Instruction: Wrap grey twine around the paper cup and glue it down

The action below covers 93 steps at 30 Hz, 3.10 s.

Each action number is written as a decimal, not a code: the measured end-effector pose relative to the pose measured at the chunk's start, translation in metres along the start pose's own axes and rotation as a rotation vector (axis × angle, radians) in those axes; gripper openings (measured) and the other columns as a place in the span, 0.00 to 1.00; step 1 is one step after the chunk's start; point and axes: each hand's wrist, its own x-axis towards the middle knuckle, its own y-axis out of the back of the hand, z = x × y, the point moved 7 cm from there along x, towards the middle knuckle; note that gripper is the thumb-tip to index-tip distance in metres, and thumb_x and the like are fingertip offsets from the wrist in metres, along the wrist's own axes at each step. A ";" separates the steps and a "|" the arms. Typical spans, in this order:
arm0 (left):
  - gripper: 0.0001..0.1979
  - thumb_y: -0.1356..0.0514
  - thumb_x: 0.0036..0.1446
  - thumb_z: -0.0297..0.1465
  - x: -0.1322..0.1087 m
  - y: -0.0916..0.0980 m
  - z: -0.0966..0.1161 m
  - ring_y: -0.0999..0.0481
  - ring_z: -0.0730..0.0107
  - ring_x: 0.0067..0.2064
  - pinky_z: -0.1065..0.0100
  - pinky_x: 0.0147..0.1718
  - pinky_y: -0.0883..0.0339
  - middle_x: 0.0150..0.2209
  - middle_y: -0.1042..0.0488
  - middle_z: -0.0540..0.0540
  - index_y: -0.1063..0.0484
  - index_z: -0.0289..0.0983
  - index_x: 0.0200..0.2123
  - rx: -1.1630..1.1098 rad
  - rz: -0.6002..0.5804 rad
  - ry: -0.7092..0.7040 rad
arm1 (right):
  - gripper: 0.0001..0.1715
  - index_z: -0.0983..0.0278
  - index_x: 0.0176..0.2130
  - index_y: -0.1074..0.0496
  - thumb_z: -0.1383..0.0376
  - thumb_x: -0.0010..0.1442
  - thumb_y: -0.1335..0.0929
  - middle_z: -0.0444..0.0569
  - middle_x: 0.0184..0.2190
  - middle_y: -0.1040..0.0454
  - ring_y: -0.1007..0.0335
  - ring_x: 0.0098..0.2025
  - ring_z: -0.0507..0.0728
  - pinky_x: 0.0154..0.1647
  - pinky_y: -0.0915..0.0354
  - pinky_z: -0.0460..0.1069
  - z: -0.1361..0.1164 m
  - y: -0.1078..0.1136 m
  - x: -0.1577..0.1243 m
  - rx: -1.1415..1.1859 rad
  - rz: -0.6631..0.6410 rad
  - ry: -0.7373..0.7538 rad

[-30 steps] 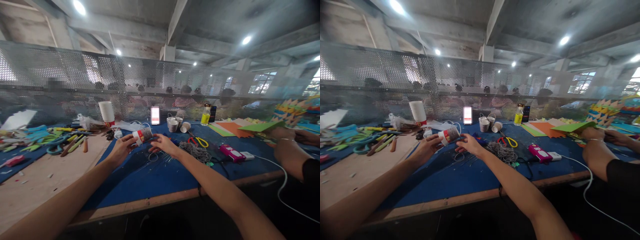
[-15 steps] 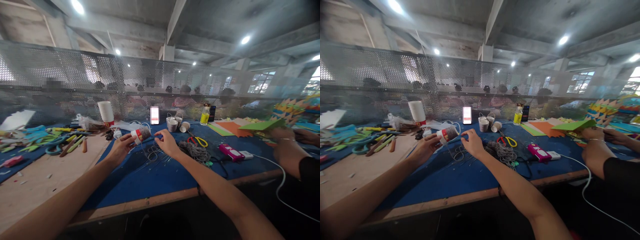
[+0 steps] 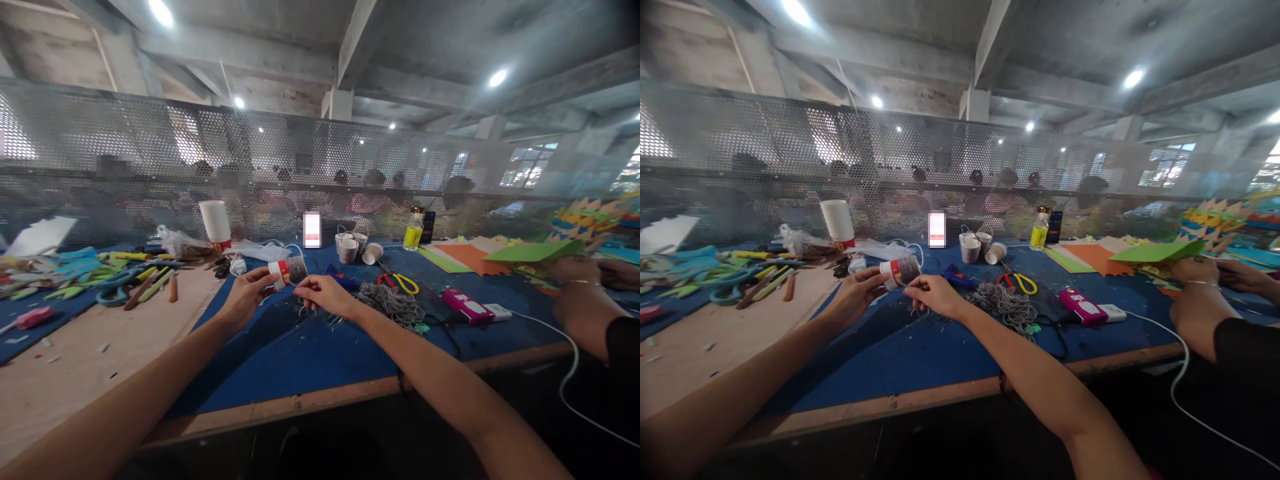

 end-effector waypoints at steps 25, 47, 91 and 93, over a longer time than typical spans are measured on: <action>0.13 0.27 0.53 0.38 -0.013 -0.026 -0.008 0.18 0.62 0.37 0.62 0.43 0.26 0.37 0.15 0.43 0.15 0.37 0.39 0.255 -0.299 0.044 | 0.05 0.62 0.39 0.21 0.64 0.68 0.28 0.45 0.33 0.28 0.30 0.34 0.52 0.39 0.34 0.47 -0.042 0.027 -0.016 -0.503 0.430 0.483; 0.12 0.24 0.46 0.35 -0.019 -0.030 -0.002 0.20 0.64 0.32 0.64 0.39 0.27 0.33 0.17 0.43 0.16 0.36 0.34 0.178 -0.257 0.120 | 0.07 0.61 0.36 0.22 0.62 0.67 0.28 0.46 0.35 0.29 0.31 0.34 0.52 0.40 0.33 0.48 -0.037 0.033 -0.015 -0.532 0.475 0.389; 0.11 0.25 0.48 0.36 -0.021 -0.034 -0.005 0.20 0.65 0.33 0.64 0.40 0.27 0.33 0.16 0.44 0.15 0.39 0.34 0.184 -0.327 0.150 | 0.08 0.62 0.33 0.21 0.63 0.65 0.26 0.41 0.29 0.38 0.39 0.29 0.50 0.36 0.40 0.46 -0.036 0.033 -0.015 -0.589 0.511 0.325; 0.10 0.25 0.48 0.36 -0.020 -0.033 -0.005 0.20 0.65 0.33 0.64 0.41 0.27 0.34 0.16 0.44 0.15 0.39 0.34 0.192 -0.324 0.144 | 0.08 0.62 0.32 0.21 0.62 0.64 0.26 0.41 0.29 0.38 0.39 0.29 0.50 0.36 0.41 0.46 -0.035 0.034 -0.014 -0.593 0.513 0.315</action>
